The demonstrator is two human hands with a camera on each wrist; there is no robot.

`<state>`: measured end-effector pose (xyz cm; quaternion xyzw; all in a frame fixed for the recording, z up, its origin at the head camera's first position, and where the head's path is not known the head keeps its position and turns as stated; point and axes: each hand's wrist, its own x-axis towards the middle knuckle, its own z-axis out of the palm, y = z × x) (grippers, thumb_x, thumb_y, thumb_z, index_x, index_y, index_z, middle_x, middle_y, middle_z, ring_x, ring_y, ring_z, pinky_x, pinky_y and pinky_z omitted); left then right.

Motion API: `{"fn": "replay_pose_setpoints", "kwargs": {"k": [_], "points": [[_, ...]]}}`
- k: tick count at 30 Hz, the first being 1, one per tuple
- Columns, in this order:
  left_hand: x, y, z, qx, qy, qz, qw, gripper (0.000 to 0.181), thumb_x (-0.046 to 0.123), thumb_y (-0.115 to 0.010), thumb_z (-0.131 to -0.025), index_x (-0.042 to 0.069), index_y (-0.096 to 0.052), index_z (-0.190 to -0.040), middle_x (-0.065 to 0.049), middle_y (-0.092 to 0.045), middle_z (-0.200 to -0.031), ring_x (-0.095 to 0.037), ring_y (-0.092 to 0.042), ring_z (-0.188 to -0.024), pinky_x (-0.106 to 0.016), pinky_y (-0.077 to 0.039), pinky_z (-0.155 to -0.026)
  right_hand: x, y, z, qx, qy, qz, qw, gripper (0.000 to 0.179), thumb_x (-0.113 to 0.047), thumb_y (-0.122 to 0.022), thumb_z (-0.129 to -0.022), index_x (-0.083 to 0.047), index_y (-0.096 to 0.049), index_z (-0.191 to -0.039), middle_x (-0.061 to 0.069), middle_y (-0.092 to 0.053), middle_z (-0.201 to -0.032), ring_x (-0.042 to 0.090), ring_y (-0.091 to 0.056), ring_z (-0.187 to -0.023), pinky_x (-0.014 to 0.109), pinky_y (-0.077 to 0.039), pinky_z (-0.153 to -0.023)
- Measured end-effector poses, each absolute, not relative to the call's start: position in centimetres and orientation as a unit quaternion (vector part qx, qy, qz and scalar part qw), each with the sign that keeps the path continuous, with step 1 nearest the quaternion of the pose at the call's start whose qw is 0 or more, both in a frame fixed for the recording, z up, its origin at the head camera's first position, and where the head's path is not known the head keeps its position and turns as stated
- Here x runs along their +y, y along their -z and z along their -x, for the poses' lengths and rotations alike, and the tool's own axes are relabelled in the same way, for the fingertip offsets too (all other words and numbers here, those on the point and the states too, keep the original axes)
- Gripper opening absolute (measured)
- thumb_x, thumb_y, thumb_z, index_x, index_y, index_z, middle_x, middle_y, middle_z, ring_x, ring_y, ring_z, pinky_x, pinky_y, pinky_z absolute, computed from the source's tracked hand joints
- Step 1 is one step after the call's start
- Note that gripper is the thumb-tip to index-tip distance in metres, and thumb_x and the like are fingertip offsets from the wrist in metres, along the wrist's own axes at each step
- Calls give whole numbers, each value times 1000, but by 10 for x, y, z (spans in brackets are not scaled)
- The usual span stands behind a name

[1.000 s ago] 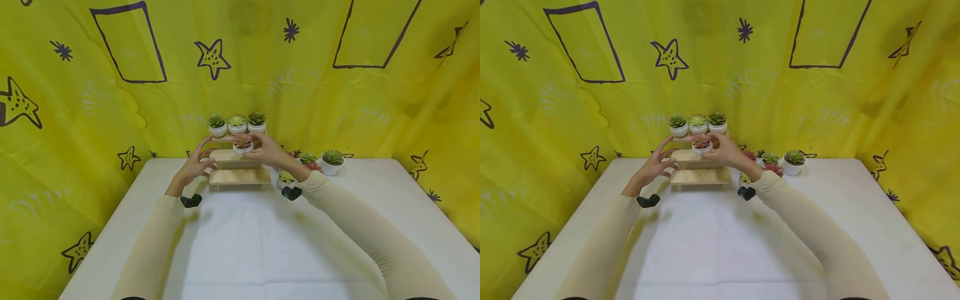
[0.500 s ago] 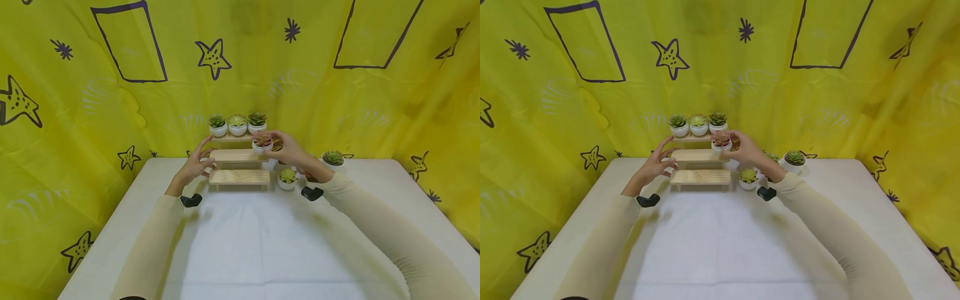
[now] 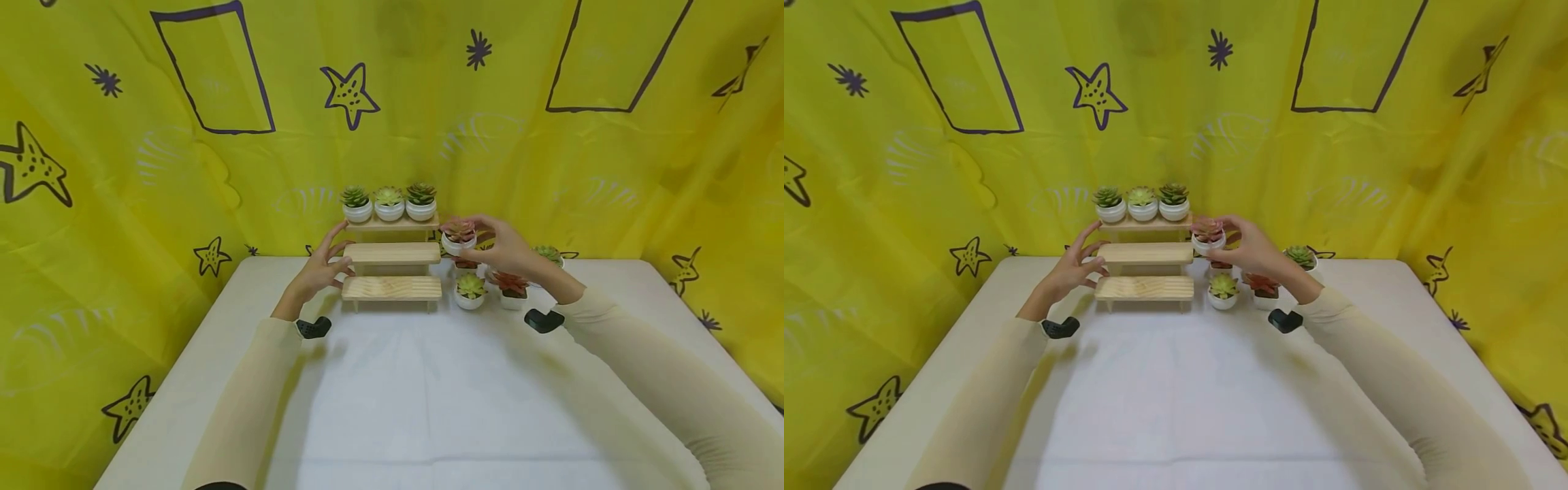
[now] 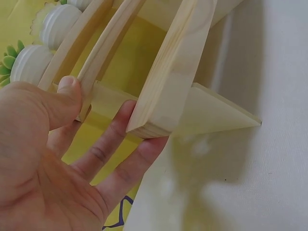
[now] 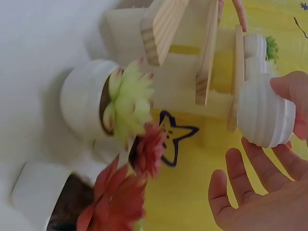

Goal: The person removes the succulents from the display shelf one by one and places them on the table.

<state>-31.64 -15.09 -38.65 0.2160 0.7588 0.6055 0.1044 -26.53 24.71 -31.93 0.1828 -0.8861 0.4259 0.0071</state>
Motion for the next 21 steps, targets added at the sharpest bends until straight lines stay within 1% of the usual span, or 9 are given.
{"fn": "replay_pose_setpoints", "kwargs": {"k": [4,8,11,14,21], "points": [[-151,387,317,762,-603,-213,104,76,12,-52,-108,46,-12,-163,-13,-26,-167,-48,-61,-109,-47,-59,-72,263,320,259,-890,-420,-177,7,66,-24,-78,-94,-3,-47,-149,20,-54,-138,39,-55,-120,51,-49,-98],[-150,386,316,761,-604,-214,106,76,12,-52,-108,45,-12,-163,-14,-27,-167,-48,-61,-109,-47,-59,-72,281,320,250,-898,-407,-168,9,66,-24,-76,-95,-3,-46,-150,19,-55,-136,38,-54,-120,40,-52,-91],[-149,386,315,760,-603,-216,107,76,12,-52,-108,45,-12,-163,-15,-27,-166,-48,-61,-109,-47,-59,-72,294,320,244,-903,-396,-164,11,66,-23,-76,-96,-3,-45,-150,20,-55,-136,38,-55,-120,32,-51,-87],[-149,385,314,762,-602,-215,106,76,12,-52,-108,45,-12,-163,-15,-27,-167,-47,-61,-110,-46,-59,-72,304,321,237,-907,-389,-162,12,67,-23,-76,-96,-2,-44,-151,20,-55,-137,38,-56,-119,26,-50,-85],[-151,385,315,762,-600,-220,105,76,13,-52,-108,45,-11,-164,-16,-23,-168,-48,-61,-111,-49,-59,-73,326,325,226,-915,-372,-153,20,68,-25,-76,-96,-3,-44,-151,21,-54,-140,40,-57,-119,20,-50,-79]]}}
